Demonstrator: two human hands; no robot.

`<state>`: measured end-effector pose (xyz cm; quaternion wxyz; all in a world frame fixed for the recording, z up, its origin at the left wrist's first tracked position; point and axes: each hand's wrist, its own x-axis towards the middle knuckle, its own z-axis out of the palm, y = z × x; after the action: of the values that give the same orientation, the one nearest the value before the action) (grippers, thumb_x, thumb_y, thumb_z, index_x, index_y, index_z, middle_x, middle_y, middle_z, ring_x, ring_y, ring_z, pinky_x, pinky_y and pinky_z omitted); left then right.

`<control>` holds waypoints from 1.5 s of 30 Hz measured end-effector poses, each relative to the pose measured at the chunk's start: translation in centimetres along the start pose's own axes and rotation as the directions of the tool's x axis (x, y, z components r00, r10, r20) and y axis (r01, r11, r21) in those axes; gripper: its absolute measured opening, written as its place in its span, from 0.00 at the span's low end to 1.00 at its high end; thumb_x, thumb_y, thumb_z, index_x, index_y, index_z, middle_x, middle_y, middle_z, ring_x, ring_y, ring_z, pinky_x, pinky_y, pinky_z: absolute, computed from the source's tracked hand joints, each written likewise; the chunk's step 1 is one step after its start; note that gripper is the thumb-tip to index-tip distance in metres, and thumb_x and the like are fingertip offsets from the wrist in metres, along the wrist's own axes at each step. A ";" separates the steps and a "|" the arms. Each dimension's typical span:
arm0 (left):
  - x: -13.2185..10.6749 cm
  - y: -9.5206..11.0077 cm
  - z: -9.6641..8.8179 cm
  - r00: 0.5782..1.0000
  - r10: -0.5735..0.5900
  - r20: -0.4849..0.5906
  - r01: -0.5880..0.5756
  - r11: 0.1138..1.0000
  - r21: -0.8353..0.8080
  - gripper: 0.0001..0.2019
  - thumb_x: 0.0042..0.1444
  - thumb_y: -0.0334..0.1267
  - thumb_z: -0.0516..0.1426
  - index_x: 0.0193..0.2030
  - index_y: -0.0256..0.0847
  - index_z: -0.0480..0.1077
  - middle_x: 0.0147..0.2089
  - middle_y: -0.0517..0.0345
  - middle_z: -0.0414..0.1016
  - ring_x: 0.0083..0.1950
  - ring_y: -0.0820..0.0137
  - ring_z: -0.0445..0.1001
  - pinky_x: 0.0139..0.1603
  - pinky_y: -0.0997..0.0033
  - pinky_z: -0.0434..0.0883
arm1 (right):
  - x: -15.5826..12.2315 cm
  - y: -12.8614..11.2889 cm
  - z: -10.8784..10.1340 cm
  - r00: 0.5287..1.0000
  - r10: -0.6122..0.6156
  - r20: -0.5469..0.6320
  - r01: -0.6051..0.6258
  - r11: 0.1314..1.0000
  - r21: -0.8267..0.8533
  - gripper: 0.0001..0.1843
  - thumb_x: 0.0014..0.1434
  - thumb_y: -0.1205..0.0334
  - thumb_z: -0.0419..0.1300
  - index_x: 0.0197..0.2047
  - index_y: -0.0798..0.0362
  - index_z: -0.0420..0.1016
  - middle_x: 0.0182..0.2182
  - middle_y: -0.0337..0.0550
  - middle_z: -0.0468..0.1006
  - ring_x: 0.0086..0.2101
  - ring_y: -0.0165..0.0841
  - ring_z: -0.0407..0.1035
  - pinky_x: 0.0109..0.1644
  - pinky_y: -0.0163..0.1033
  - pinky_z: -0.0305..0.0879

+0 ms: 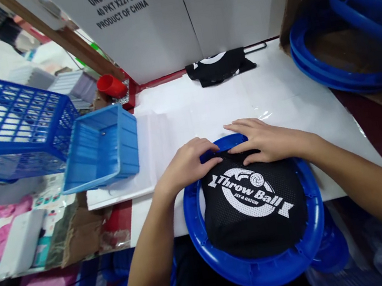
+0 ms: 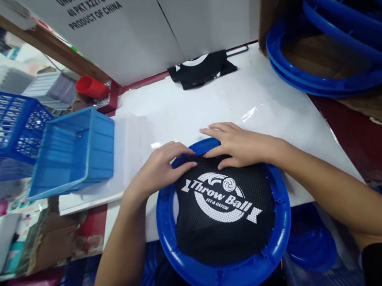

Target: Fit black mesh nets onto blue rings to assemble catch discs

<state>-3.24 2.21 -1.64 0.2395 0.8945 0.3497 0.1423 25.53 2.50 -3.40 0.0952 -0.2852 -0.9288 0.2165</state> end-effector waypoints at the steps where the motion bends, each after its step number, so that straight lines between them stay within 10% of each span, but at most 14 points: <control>1: 0.0 0.0 0.1 1.000 0.003 -0.003 -0.003 1.000 0.006 0.09 0.70 0.43 0.63 0.50 0.42 0.78 0.45 0.53 0.84 0.47 0.61 0.81 0.53 0.58 0.76 | 0.0 -0.3 -0.1 1.000 0.003 0.008 -0.002 1.000 -0.016 0.24 0.67 0.55 0.71 0.65 0.41 0.81 0.80 0.49 0.55 0.76 0.60 0.50 0.76 0.73 0.53; 11: 0.6 1.3 1.9 0.981 0.177 -0.082 -0.158 0.968 0.194 0.14 0.76 0.47 0.56 0.41 0.42 0.73 0.45 0.49 0.80 0.47 0.60 0.76 0.50 0.57 0.75 | 0.0 -1.1 -0.6 1.000 -0.028 -0.010 0.028 0.999 -0.044 0.20 0.62 0.56 0.75 0.55 0.51 0.83 0.72 0.57 0.70 0.72 0.59 0.59 0.74 0.71 0.60; 19: 0.9 2.1 2.9 0.985 0.162 0.064 -0.173 0.956 0.237 0.20 0.77 0.52 0.53 0.60 0.38 0.72 0.62 0.38 0.75 0.59 0.51 0.75 0.60 0.47 0.76 | -0.2 -0.1 -1.9 0.999 0.046 -0.020 -0.040 0.974 0.223 0.07 0.69 0.62 0.64 0.36 0.50 0.76 0.63 0.54 0.78 0.58 0.50 0.74 0.63 0.58 0.70; 31: 0.2 3.1 3.1 0.983 0.126 0.133 -0.160 0.945 0.286 0.30 0.65 0.67 0.61 0.54 0.41 0.78 0.58 0.41 0.75 0.55 0.52 0.77 0.44 0.60 0.78 | -0.3 0.7 -2.3 0.998 0.002 0.056 -0.026 0.905 0.425 0.08 0.68 0.54 0.67 0.46 0.46 0.86 0.66 0.48 0.77 0.65 0.47 0.70 0.71 0.60 0.63; 38: -0.1 2.9 1.7 0.986 0.056 0.157 -0.064 0.997 0.046 0.12 0.76 0.46 0.56 0.52 0.41 0.75 0.57 0.47 0.78 0.56 0.58 0.78 0.53 0.60 0.78 | -0.1 -1.4 -1.1 0.996 -0.074 0.047 0.058 0.959 0.279 0.11 0.65 0.62 0.68 0.51 0.45 0.85 0.73 0.50 0.70 0.69 0.52 0.64 0.76 0.71 0.55; 45: 0.2 2.3 0.8 0.996 -0.049 0.079 0.062 0.983 -0.172 0.05 0.72 0.36 0.57 0.43 0.42 0.74 0.43 0.55 0.80 0.44 0.64 0.79 0.50 0.62 0.76 | 0.0 -0.4 -1.9 0.996 0.075 0.058 -0.093 0.886 0.454 0.09 0.70 0.54 0.64 0.39 0.49 0.78 0.66 0.52 0.78 0.62 0.46 0.73 0.68 0.58 0.67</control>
<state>-1.44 0.59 -1.09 0.3336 0.8647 0.3514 0.1322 25.85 2.86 -1.53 0.1322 -0.2906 -0.8405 0.4378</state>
